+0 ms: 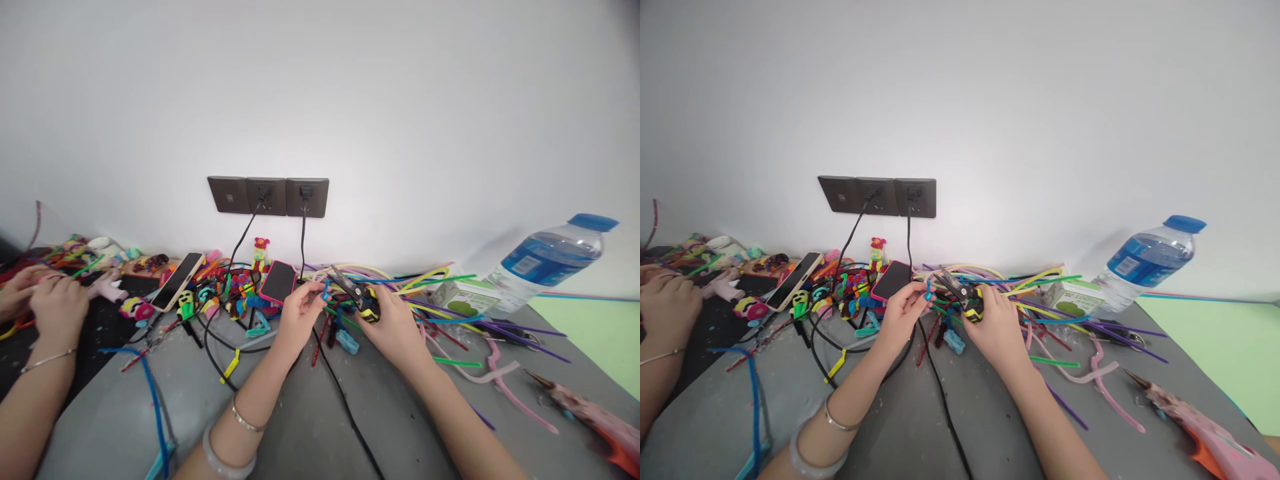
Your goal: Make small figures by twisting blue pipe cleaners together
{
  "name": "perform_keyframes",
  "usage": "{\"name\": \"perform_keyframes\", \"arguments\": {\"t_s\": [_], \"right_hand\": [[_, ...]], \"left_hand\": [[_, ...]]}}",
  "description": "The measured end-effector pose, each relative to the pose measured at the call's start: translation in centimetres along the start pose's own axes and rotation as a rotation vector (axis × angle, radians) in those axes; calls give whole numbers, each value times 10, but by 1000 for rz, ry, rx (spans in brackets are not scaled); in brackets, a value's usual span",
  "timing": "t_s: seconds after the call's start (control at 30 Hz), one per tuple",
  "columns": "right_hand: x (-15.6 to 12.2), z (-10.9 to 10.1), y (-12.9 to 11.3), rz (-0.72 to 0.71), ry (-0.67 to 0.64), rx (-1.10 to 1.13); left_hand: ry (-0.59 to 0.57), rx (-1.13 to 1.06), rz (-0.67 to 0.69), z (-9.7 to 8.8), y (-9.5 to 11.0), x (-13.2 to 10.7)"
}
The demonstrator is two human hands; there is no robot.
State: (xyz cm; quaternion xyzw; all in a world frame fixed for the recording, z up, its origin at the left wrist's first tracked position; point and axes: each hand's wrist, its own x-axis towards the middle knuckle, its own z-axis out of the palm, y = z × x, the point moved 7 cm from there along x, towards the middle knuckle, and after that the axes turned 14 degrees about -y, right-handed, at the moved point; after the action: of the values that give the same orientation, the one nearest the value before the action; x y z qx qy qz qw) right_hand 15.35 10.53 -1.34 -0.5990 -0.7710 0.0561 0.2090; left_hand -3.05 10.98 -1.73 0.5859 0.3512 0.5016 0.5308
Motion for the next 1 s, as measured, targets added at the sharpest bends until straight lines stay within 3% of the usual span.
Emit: {"name": "perform_keyframes", "arguments": {"t_s": [0.3,0.6,0.7,0.83,1.0], "right_hand": [[-5,3,31,290,-151,-241],[-5,-5,24,243,-56,-180],[-1,-17,11,80,17,36],[3,-12,-14,-195,-153,584],[2,-7,-24,-209,-207,780]], "left_hand": [[3,-145,-16,1,-3,1],[-89,-117,-44,12,-2,0],[-126,-89,-64,16,-3,0],[-184,-27,-88,20,-9,0],[-227,35,-110,23,-15,-3]]}}
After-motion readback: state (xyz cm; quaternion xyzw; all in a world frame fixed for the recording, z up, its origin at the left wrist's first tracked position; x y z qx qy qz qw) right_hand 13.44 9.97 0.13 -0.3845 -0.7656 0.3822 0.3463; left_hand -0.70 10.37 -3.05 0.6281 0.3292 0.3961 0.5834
